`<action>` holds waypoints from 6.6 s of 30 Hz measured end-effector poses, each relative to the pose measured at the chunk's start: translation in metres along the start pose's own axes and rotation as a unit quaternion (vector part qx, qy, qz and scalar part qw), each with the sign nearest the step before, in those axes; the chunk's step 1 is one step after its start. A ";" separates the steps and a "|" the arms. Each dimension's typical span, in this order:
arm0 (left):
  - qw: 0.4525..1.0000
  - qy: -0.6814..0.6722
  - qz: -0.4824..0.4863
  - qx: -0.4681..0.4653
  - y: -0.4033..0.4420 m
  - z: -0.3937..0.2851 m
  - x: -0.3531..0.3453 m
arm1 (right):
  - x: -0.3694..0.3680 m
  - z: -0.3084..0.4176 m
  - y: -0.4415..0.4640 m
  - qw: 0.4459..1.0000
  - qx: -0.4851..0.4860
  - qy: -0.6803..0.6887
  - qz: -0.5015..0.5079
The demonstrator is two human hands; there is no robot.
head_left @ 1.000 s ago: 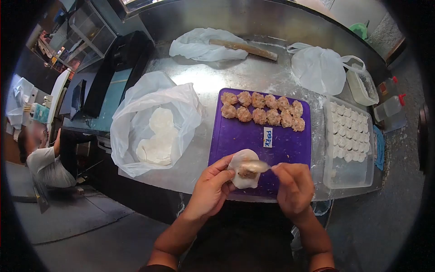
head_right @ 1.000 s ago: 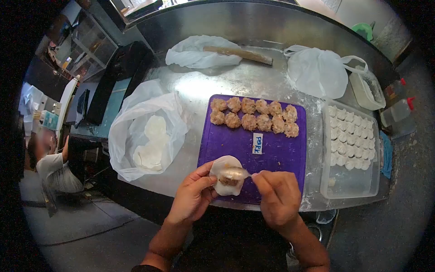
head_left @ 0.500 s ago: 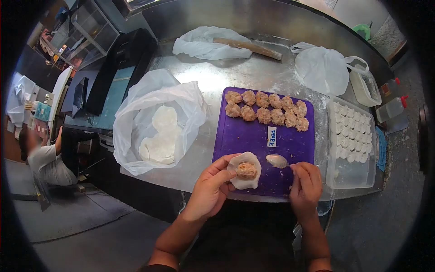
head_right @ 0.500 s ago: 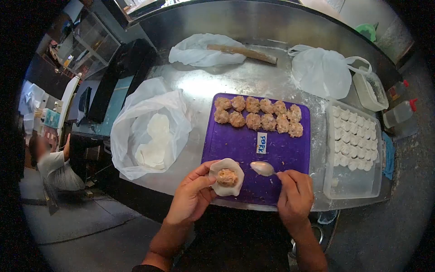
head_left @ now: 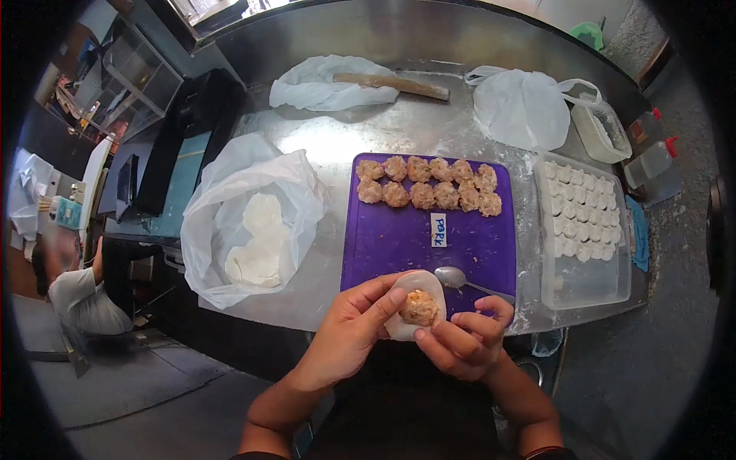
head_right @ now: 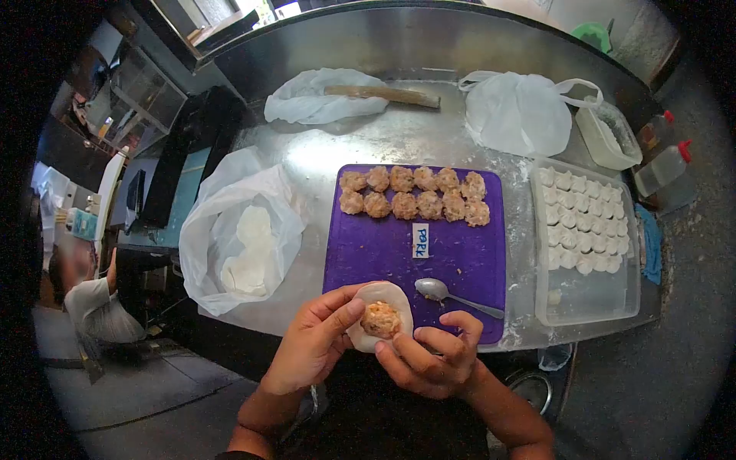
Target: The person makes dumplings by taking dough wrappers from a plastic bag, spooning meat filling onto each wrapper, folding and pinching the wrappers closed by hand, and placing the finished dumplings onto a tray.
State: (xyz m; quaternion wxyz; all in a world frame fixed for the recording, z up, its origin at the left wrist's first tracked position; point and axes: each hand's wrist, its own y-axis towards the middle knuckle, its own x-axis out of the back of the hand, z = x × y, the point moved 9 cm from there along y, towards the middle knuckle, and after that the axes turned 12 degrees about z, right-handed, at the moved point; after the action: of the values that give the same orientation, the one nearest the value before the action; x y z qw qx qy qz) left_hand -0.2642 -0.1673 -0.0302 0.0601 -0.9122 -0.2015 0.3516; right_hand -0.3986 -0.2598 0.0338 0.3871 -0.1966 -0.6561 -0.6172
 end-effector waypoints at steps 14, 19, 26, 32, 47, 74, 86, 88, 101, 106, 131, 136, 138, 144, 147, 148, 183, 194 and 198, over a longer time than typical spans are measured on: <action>0.940 0.287 -0.085 -0.166 -0.019 -0.037 -0.032 | 0.011 -0.031 0.031 0.957 -0.143 0.253 -0.010; 0.953 0.257 -0.084 -0.135 -0.025 -0.034 -0.039 | 0.019 -0.042 0.042 0.926 -0.193 0.324 -0.003; 0.931 0.300 -0.063 -0.196 -0.032 -0.040 -0.050 | 0.024 -0.042 0.047 0.922 -0.204 0.330 0.016; 0.938 0.284 -0.050 -0.192 -0.041 -0.043 -0.064 | 0.031 -0.044 0.050 0.917 -0.208 0.339 0.023; 0.945 0.241 0.005 -0.221 -0.056 -0.056 -0.061 | 0.029 -0.045 0.029 0.796 -0.249 0.550 0.035; 0.929 0.274 -0.062 -0.240 -0.061 -0.069 -0.058 | 0.026 -0.036 0.068 0.857 -0.226 0.460 0.051; 0.888 0.356 -0.116 -0.267 -0.067 -0.079 -0.055 | 0.021 -0.029 0.073 0.899 -0.215 0.380 0.042; 0.881 0.375 -0.111 -0.268 -0.069 -0.081 -0.056 | 0.025 -0.027 0.075 0.906 -0.203 0.367 0.046; 0.903 0.346 -0.124 -0.222 -0.063 -0.069 -0.044 | 0.009 -0.042 0.066 0.863 -0.228 0.444 0.081; 0.910 0.333 -0.130 -0.212 -0.066 -0.074 -0.045 | 0.019 -0.037 0.083 0.877 -0.203 0.428 0.087; 0.906 0.338 -0.111 -0.228 -0.071 -0.077 -0.046 | 0.021 -0.042 0.084 0.891 -0.191 0.402 0.091; 0.918 0.308 -0.082 -0.236 -0.068 -0.076 -0.045 | 0.024 -0.045 0.084 0.892 -0.174 0.410 0.078; 0.926 0.289 -0.080 -0.229 -0.066 -0.075 -0.045 | 0.027 -0.044 0.086 0.901 -0.164 0.393 0.087; 0.920 0.314 -0.073 -0.224 -0.061 -0.074 -0.048 | 0.027 -0.042 0.082 0.905 -0.135 0.400 0.057; 0.919 0.309 -0.066 -0.234 -0.060 -0.074 -0.052 | 0.030 -0.040 0.084 0.901 -0.117 0.415 0.042; 0.919 0.310 -0.066 -0.235 -0.061 -0.074 -0.053 | 0.030 -0.040 0.083 0.901 -0.116 0.415 0.042; 0.887 0.329 -0.010 -0.325 -0.057 -0.085 -0.078 | 0.035 -0.060 0.049 0.782 -0.239 0.575 -0.001; 0.853 0.425 0.020 -0.302 -0.046 -0.084 -0.092 | 0.075 -0.051 0.065 0.918 -0.187 0.351 -0.004; 0.891 0.336 0.036 -0.302 -0.047 -0.087 -0.096 | 0.077 -0.059 0.065 0.890 -0.198 0.410 0.004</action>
State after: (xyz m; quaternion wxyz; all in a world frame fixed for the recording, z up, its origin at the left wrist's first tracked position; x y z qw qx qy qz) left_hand -0.2854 -0.1607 0.1058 -0.1671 -0.9565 -0.2332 -0.0522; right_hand -0.3830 -0.3231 0.1312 0.5772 -0.0006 -0.3022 -0.7586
